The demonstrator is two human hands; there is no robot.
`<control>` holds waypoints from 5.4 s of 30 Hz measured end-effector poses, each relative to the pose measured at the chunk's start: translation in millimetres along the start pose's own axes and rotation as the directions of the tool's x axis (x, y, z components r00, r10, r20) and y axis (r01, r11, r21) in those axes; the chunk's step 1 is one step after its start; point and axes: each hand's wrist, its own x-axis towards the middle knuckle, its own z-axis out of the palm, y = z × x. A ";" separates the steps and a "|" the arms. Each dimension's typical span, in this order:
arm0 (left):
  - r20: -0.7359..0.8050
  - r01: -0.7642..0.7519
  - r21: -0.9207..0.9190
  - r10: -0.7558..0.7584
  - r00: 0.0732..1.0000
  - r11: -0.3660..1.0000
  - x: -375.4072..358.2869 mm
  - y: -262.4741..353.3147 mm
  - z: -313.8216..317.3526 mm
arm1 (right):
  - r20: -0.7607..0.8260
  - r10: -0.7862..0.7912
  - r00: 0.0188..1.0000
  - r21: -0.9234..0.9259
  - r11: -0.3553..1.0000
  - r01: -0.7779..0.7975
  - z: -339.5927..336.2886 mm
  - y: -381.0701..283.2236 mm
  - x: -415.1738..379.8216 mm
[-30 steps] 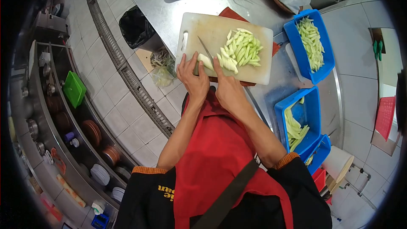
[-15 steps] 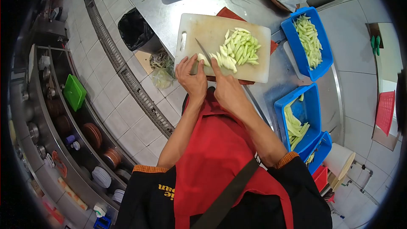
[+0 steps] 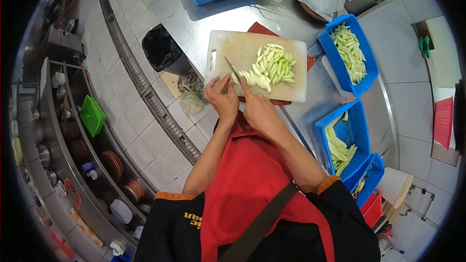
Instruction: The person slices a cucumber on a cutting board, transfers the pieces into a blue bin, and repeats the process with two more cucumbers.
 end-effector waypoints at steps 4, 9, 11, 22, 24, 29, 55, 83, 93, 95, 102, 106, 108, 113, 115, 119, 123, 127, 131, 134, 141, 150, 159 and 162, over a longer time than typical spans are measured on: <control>-0.015 -0.004 0.004 0.005 1.000 1.000 0.0 0.5 1.8 | 0.050 0.050 0.997 -0.065 0.997 -0.047 -2.8 -3.9 -15.2; 0.003 0.006 0.004 -0.006 1.000 1.000 -0.9 -0.7 1.5 | 0.040 0.004 0.999 -0.029 1.000 -0.003 2.3 -0.2 -34.7; -0.007 0.011 0.015 -0.011 1.000 1.000 -0.5 -1.6 1.4 | 0.015 -0.016 1.000 -0.010 1.000 0.016 12.2 5.4 -33.8; 0.008 -0.070 0.086 0.070 0.998 0.994 7.0 7.0 1.7 | -0.188 0.044 0.981 0.274 0.962 0.009 5.6 30.1 -6.1; 0.058 -0.101 0.076 0.097 0.994 0.992 14.8 1.6 2.6 | -0.147 0.080 0.986 0.305 0.952 -0.032 -19.3 30.0 -18.0; 0.202 -0.141 -0.115 0.163 0.966 0.983 38.8 -10.4 13.4 | -0.390 0.200 0.899 0.309 0.948 -0.077 -32.2 71.8 -36.9; 0.747 0.487 -0.420 -0.012 0.665 0.766 109.1 194.9 -68.7 | -0.363 0.570 0.737 0.713 0.679 -0.174 -190.3 148.8 -107.6; 0.783 0.412 -0.552 0.279 0.556 0.725 101.9 334.3 60.5 | -0.485 0.560 0.672 0.726 0.686 -0.047 -243.3 217.0 -120.6; 0.692 0.315 -0.498 0.151 0.706 0.808 131.0 261.4 -26.9 | -0.840 0.397 0.369 0.325 0.914 -0.243 -191.9 257.8 -171.2; 0.671 0.341 -0.494 0.101 0.734 0.800 141.1 225.6 -57.2 | -0.674 0.605 0.424 0.505 0.796 -0.333 -186.4 260.6 -211.3; 0.734 0.658 -0.528 -0.101 0.672 0.537 131.5 65.8 -92.5 | -0.454 0.778 0.434 0.423 0.618 -0.663 -121.3 253.8 -228.2; 0.762 0.626 -0.391 -0.144 0.632 0.675 123.8 34.8 -70.0 | -0.650 0.578 0.494 0.376 0.809 -0.452 -95.1 271.2 -198.0; 0.686 0.517 -0.304 -0.193 0.702 0.800 119.6 26.4 -49.8 | -0.579 0.666 0.471 0.362 0.727 -0.583 -95.7 273.0 -185.1; 0.240 0.003 0.015 -0.007 0.971 1.000 133.4 10.7 -34.1 | -0.477 0.756 0.448 0.412 0.642 -0.646 -96.1 268.7 -188.0; 0.267 0.050 -0.154 -0.008 0.964 0.987 132.1 24.9 -32.1 | -0.567 0.684 0.460 0.404 0.717 -0.568 -91.6 270.3 -193.5; 0.424 0.167 -0.374 0.008 0.906 0.912 107.6 55.2 -30.7 | -0.513 0.743 0.429 0.490 0.664 -0.564 -109.3 244.0 -202.6; 0.795 0.372 -0.330 0.043 0.605 0.867 57.7 116.3 -25.2 | -0.361 0.794 0.490 0.835 0.509 -0.209 -140.1 181.6 -197.2; 0.961 0.576 -0.247 0.121 0.248 0.780 0.0 159.8 -1.2 | -0.212 0.660 0.721 0.947 0.322 -0.017 -143.4 110.4 -146.4; 0.956 0.707 -0.267 0.085 0.282 0.655 -4.6 162.2 7.8 | -0.600 0.394 0.696 0.681 0.708 0.186 -104.0 73.0 -86.2; 0.931 0.655 -0.251 -0.007 0.364 0.712 5.8 149.7 -2.1 | -0.522 0.287 0.803 0.635 0.759 0.142 -89.6 60.1 -67.2; 0.739 0.275 -0.348 0.081 0.669 0.896 37.2 64.7 29.3 | -0.454 0.196 0.869 0.399 0.917 0.002 -69.9 62.5 -52.9; 0.606 -0.005 0.005 0.001 0.795 1.000 48.1 52.4 31.7 | -0.108 0.237 0.965 0.157 0.963 -0.219 -51.4 78.6 -92.1; 0.420 -0.178 -0.209 0.253 0.872 0.961 9.6 49.9 36.3 | -0.107 0.175 0.979 -0.029 0.983 -0.179 -53.7 74.9 -101.9; 0.401 -0.226 -0.195 0.288 0.870 0.954 11.0 49.3 36.8 | -0.059 0.200 0.978 -0.071 0.976 -0.204 -61.8 67.6 -101.3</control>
